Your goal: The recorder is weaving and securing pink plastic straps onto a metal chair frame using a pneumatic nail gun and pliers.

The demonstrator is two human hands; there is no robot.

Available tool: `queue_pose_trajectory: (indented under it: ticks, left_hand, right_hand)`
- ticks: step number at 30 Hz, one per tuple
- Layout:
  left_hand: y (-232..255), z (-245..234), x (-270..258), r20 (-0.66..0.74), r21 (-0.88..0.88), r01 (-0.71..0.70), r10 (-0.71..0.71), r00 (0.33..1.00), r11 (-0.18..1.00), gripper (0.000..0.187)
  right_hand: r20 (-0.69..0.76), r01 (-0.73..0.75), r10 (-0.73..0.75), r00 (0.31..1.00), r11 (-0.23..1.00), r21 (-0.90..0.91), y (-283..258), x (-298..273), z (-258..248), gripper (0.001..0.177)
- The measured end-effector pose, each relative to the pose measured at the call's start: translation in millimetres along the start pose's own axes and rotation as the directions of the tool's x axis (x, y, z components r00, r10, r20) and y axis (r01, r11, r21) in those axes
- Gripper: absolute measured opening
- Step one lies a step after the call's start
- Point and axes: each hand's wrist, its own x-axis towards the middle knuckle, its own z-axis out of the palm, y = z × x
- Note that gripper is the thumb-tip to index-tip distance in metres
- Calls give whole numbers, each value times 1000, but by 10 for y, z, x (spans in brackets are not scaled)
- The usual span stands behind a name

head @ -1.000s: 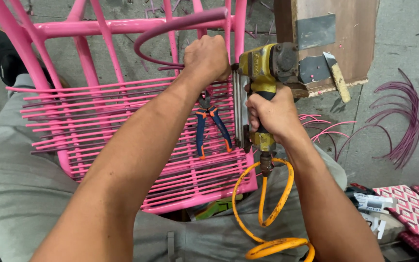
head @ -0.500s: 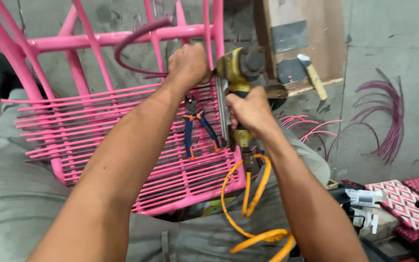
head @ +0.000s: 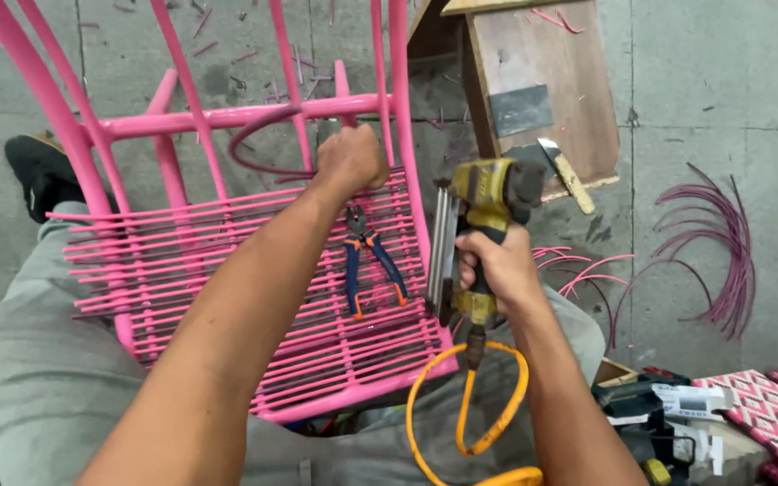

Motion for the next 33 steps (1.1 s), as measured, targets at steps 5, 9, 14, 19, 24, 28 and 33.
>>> queue_pose_trajectory:
  ticks: [5, 9, 14, 19, 24, 28, 33]
  left_hand:
    - [-57, -38, -50, -9, -60, 15, -15, 1000, 998, 34]
    - [-57, -107, -133, 20, -88, 27, -25, 999, 996, 35]
    - [-216, -158, -171, -6, -151, -108, 108, 994, 983, 26]
    - [-584, -246, -317, -34, -358, -312, 322, 946, 880, 24]
    - [-563, -608, -953, 27, -752, -240, 392, 920, 615, 28]
    - [-604, -663, -1234, -24, -797, -274, 424, 906, 539, 29]
    - [-580, -796, -1533, -39, -872, -242, 432, 901, 425, 30]
  right_hand:
    - [4, 20, -20, 1000, 999, 27, 132, 15, -45, 10]
    - [30, 23, -24, 999, 999, 36, 121, -8, -26, 11]
    - [170, 104, -60, 984, 960, -259, -106, -296, 84, 23]
    - [530, 590, -263, 806, 428, -685, 70, -862, 539, 90]
    - [657, 671, -142, 741, 198, -714, 660, -1015, 1090, 73]
    - [726, 778, -298, 620, 116, -617, 854, -1023, 1309, 73]
    - [698, 715, -172, 695, 74, -695, 871, -1048, 1421, 69]
